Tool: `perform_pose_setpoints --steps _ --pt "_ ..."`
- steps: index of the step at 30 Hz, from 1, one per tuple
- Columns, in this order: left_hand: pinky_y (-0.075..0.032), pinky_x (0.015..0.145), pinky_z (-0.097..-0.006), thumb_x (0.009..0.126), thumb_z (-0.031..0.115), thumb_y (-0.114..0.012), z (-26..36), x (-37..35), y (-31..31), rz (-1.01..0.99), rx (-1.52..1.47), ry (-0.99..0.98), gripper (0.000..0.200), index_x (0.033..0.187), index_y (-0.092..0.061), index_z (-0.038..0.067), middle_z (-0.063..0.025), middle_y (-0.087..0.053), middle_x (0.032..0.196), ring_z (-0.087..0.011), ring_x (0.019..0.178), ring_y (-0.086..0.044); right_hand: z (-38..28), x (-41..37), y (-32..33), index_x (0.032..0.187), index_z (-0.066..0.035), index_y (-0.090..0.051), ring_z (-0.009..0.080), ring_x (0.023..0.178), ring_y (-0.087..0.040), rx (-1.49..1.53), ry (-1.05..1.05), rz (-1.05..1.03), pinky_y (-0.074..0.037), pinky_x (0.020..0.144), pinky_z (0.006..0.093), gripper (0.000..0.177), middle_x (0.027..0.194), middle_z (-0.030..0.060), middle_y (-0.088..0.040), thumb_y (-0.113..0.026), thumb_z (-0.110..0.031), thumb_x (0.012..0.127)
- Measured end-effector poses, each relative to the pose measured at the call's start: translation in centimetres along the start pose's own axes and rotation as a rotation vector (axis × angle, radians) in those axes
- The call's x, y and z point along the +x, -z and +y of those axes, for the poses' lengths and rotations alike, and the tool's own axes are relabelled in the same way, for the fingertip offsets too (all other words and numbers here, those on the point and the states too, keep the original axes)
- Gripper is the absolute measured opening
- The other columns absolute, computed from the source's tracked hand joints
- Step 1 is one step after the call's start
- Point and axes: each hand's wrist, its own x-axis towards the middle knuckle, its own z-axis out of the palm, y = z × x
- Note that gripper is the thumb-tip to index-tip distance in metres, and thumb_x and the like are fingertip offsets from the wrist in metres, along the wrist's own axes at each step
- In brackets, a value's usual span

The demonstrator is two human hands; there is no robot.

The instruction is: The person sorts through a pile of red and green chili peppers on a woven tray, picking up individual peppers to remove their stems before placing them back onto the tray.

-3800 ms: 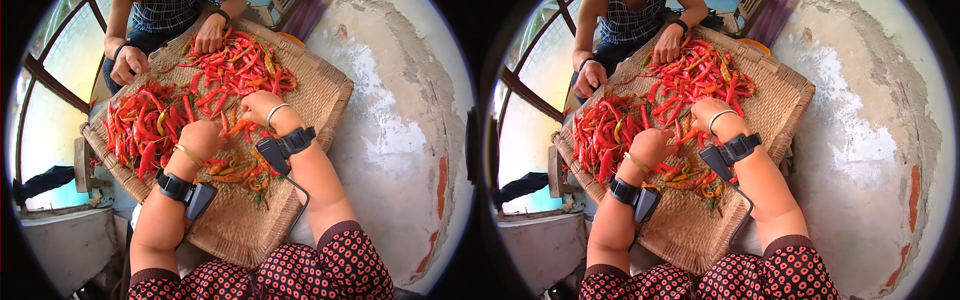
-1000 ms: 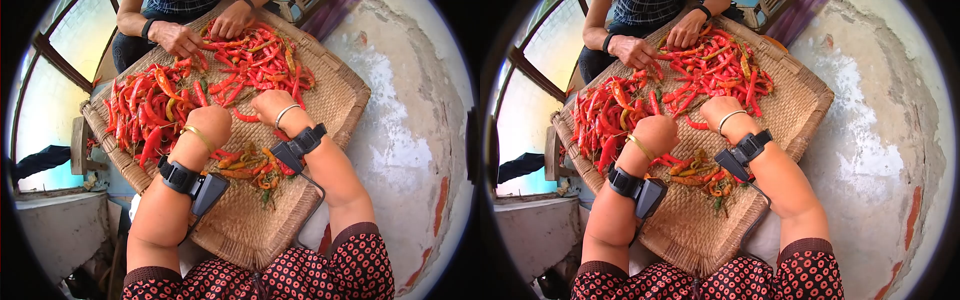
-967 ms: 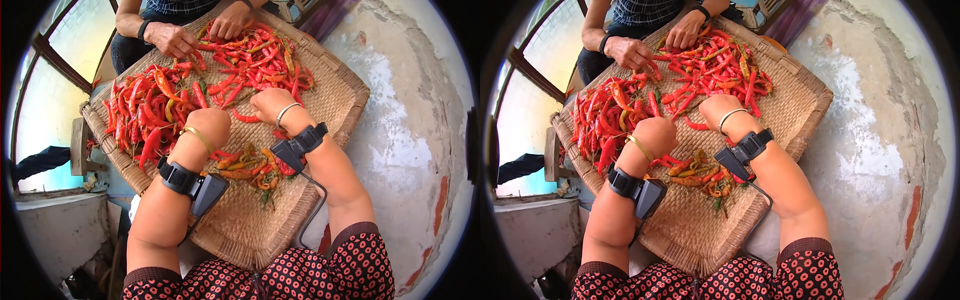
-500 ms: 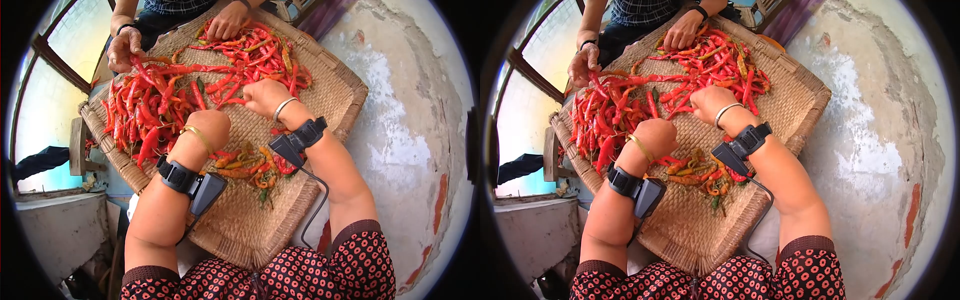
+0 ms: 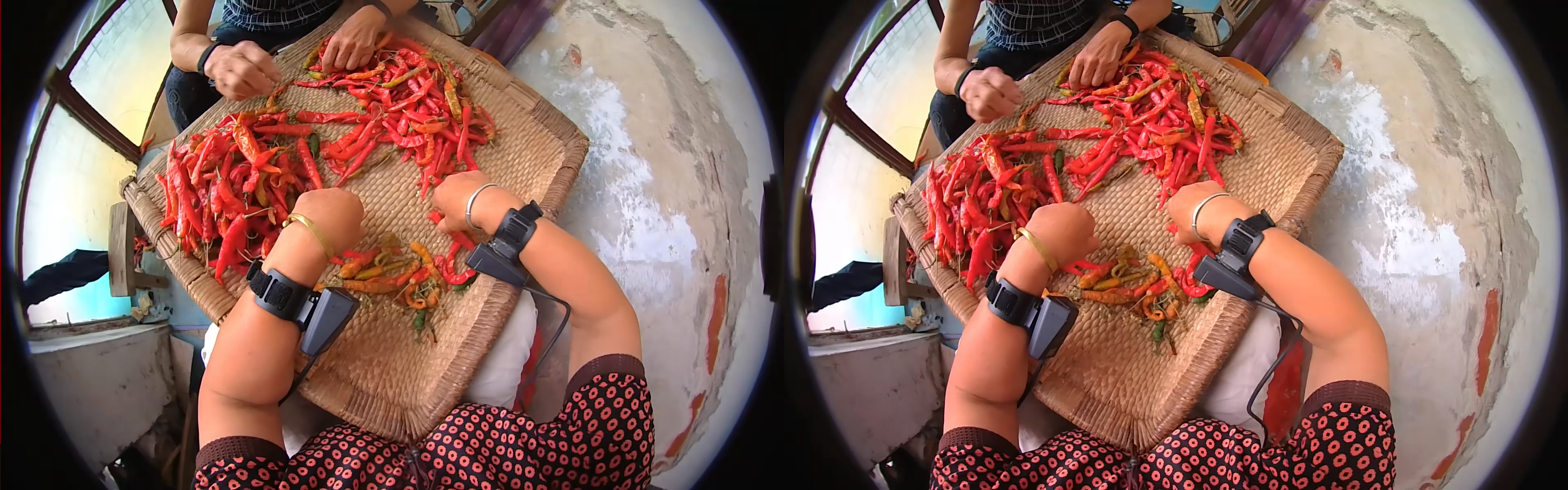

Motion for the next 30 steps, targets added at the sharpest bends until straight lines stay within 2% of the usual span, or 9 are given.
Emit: perform_pose_setpoints --steps 6,9,11,13,15,16,18,26,30 --pt "-0.049 0.063 -0.0411 0.072 0.029 -0.054 0.0 -0.2 0.4 0.011 -0.002 0.002 0.027 0.070 -0.064 0.005 -0.0143 -0.062 0.072 -0.0314 0.070 -0.061 0.0 0.1 1.9 0.088 -0.006 -0.065 0.0293 0.080 -0.061 0.152 0.066 0.023 -0.048 0.068 0.0369 0.022 0.085 0.0124 -0.063 -0.053 -0.014 0.071" --pt "-0.049 0.063 -0.0411 0.072 0.029 -0.053 0.1 -0.1 0.0 0.020 0.001 0.000 0.026 0.069 -0.064 0.005 -0.0143 -0.061 0.070 -0.0315 0.070 -0.061 1.3 1.1 2.0 0.078 -0.005 -0.062 0.0222 0.060 -0.057 0.809 0.263 0.495 -0.045 0.057 0.0318 0.018 0.066 0.0093 -0.060 -0.061 -0.020 0.070" --pt "-0.049 0.063 -0.0411 0.072 0.028 -0.053 0.1 -0.1 0.0 0.022 0.002 -0.012 0.026 0.069 -0.064 0.005 -0.0144 -0.061 0.070 -0.0316 0.069 -0.061 0.8 1.3 2.4 0.076 -0.005 -0.061 0.0182 0.057 -0.055 1.282 0.225 0.637 -0.045 0.057 0.0288 0.023 0.065 0.0084 -0.059 -0.065 -0.027 0.069" --pt "-0.049 0.063 -0.0413 0.072 0.028 -0.052 0.0 -0.2 0.0 0.015 -0.025 0.009 0.026 0.069 -0.064 0.005 -0.0145 -0.061 0.069 -0.0318 0.069 -0.061 1.6 1.0 2.1 0.078 -0.005 -0.062 0.0212 0.062 -0.059 1.014 0.256 0.730 -0.046 0.060 0.0318 0.026 0.068 0.0092 -0.061 -0.065 -0.030 0.071" --pt "-0.049 0.063 -0.0413 0.072 0.028 -0.052 0.0 -0.2 0.1 0.022 -0.019 0.009 0.026 0.069 -0.064 0.005 -0.0146 -0.061 0.070 -0.0319 0.069 -0.060 1.8 -0.1 1.8 0.086 -0.004 -0.062 0.0208 0.073 -0.061 0.254 0.022 0.230 -0.048 0.065 0.0337 0.030 0.080 0.0095 -0.063 -0.066 -0.030 0.071" --pt "-0.049 0.063 -0.0414 0.072 0.028 -0.052 0.0 -0.2 0.2 0.027 -0.010 0.009 0.026 0.069 -0.064 0.005 -0.0147 -0.061 0.070 -0.0320 0.068 -0.060 2.1 -0.2 1.1 0.086 -0.004 -0.062 0.0208 0.073 -0.061 0.251 0.023 0.228 -0.048 0.065 0.0337 0.030 0.080 0.0095 -0.063 -0.066 -0.030 0.071" --pt "-0.049 0.066 -0.0399 0.072 0.023 -0.053 0.6 -0.3 0.9 -0.024 -0.009 0.015 0.022 0.073 -0.065 0.005 -0.0150 -0.062 0.076 -0.0308 0.073 -0.061 2.7 0.0 -0.8 0.088 -0.006 -0.064 0.0280 0.082 -0.060 0.020 -0.054 -0.065 -0.048 0.069 0.0373 0.036 0.086 0.0122 -0.063 -0.068 -0.035 0.067" --pt "-0.050 0.067 -0.0387 0.072 0.019 -0.053 0.5 -0.4 0.9 -0.066 0.006 0.002 0.020 0.077 -0.065 0.004 -0.0145 -0.064 0.081 -0.0298 0.078 -0.062 2.2 0.9 -2.3 0.091 -0.006 -0.065 0.0267 0.087 -0.061 -0.026 -0.060 -0.097 -0.049 0.074 0.0359 0.031 0.092 0.0122 -0.064 -0.066 -0.022 0.064" --pt "-0.049 0.063 -0.0418 0.072 0.028 -0.052 0.0 0.1 -0.4 0.025 -0.013 -0.042 0.026 0.069 -0.063 0.005 -0.0145 -0.060 0.069 -0.0324 0.069 -0.060 2.7 1.0 -2.0 0.070 -0.007 -0.058 0.0288 0.070 -0.059 0.138 0.115 0.073 -0.046 0.060 0.0371 0.023 0.069 0.0121 -0.060 -0.067 -0.027 0.061"
